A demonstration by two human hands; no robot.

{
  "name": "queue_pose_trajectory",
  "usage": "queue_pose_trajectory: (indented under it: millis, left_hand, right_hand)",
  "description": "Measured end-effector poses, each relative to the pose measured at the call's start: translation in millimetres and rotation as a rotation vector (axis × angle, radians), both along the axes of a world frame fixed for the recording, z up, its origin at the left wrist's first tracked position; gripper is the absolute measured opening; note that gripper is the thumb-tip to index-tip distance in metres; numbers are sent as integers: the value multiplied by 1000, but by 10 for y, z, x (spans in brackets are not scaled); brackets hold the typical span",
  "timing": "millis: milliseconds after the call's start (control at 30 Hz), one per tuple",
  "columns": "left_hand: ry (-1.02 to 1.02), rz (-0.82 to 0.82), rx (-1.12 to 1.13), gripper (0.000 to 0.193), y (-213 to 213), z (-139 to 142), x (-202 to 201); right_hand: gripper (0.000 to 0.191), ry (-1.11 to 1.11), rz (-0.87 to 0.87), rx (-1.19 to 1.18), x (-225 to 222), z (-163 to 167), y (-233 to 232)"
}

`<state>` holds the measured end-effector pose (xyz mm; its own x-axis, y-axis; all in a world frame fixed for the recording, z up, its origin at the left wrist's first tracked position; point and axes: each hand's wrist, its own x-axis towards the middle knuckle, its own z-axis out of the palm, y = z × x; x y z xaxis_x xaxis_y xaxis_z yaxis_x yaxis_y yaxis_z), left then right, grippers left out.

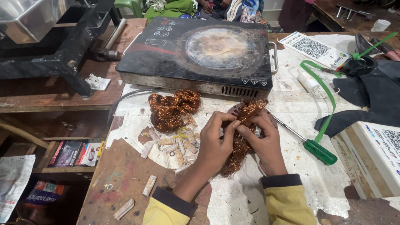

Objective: The person winds copper wire around a slotted rotor core by hand, forming a coil. They then use a brush to clean the rotor core and the work surface.

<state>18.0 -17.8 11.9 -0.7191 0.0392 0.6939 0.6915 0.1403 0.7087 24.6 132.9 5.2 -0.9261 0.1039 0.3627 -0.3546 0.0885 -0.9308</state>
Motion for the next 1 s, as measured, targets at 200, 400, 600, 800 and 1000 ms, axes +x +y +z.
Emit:
queue_pose_trajectory:
  millis: [200,400,600,800,1000]
  left_hand:
    - [-40,-32,17,9,-17,3,-2]
    - [-123,-35,-3,12,-25,14,-7]
    - [-214,-64,-5,17,-36,-6,-73]
    - [-216,-115,72,21,-32,-33,-92]
    - [-235,-144,28,21,-45,31,-45]
  right_hand:
    - [22,-1,95,-88,-54,29,0]
    - [31,-108,59,-114,-63,-11,-8]
    - [39,-158,103,-168,-107,-13,-16]
    - [41,-142,98,-164,-103,-65,6]
    - [42,-131,98,-161,-137,-133,41]
